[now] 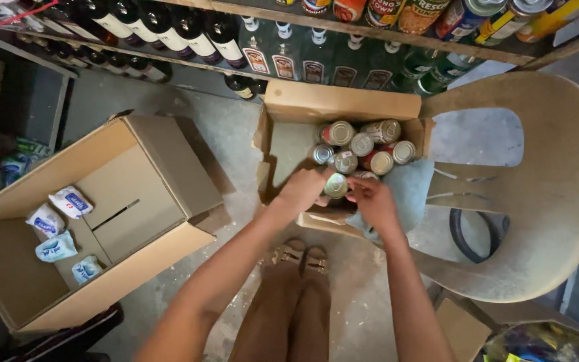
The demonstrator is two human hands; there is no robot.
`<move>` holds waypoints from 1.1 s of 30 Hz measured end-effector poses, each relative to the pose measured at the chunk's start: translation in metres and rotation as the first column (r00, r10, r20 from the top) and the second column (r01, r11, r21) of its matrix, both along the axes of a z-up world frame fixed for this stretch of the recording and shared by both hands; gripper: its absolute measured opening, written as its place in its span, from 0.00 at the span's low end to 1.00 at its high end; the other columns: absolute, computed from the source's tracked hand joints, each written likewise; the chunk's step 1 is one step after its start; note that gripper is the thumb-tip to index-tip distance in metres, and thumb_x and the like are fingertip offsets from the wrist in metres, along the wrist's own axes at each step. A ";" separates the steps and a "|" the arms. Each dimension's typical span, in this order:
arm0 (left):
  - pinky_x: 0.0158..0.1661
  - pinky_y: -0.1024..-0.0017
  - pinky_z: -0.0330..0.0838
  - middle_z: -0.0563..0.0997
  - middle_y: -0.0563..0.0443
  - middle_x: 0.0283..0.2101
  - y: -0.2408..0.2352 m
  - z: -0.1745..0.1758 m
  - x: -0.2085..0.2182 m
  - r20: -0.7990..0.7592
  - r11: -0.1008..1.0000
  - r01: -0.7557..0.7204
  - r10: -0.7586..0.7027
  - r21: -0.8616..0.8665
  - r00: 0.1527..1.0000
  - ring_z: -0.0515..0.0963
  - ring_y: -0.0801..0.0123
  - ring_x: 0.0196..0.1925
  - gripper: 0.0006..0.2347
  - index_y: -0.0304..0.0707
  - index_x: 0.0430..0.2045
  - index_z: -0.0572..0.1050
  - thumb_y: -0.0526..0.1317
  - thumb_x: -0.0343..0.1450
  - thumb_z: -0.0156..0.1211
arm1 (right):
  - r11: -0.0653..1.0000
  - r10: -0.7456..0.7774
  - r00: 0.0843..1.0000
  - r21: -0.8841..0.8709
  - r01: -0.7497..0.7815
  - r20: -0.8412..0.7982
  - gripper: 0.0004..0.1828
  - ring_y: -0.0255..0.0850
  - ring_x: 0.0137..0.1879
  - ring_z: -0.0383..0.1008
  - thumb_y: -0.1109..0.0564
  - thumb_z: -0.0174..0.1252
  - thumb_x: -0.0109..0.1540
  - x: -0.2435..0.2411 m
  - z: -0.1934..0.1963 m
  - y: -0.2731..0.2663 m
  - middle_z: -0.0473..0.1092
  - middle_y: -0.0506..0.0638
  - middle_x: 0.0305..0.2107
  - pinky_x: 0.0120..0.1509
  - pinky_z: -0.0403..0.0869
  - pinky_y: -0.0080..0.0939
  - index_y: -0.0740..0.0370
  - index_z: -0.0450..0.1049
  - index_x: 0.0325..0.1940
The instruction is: The person wipes canned goods with a cloth and places them on a shelf. They also arrange cans inside a cardboard box and handle a blue cloth throughout the process.
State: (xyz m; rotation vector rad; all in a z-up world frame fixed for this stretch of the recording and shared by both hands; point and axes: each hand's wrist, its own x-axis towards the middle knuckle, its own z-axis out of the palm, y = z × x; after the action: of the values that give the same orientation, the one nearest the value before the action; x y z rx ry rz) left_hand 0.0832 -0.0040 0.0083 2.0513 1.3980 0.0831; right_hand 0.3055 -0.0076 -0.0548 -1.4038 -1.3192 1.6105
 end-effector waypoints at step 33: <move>0.42 0.59 0.76 0.81 0.42 0.40 -0.019 0.001 0.010 0.296 0.952 -0.296 0.263 0.072 0.918 0.83 0.52 0.42 0.19 0.34 0.39 0.72 0.40 0.62 0.75 | 0.889 -0.135 0.955 0.458 0.000 0.263 0.18 0.43 0.47 0.78 0.69 0.54 0.61 0.021 0.069 -0.017 0.74 0.55 0.47 0.52 0.76 0.38 0.63 0.80 0.52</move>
State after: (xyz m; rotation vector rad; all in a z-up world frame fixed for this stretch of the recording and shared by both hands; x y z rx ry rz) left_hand 0.0931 -0.0229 0.0093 1.8251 1.5200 0.5713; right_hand 0.3262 -0.0243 0.0140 -1.3964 -1.6629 0.9779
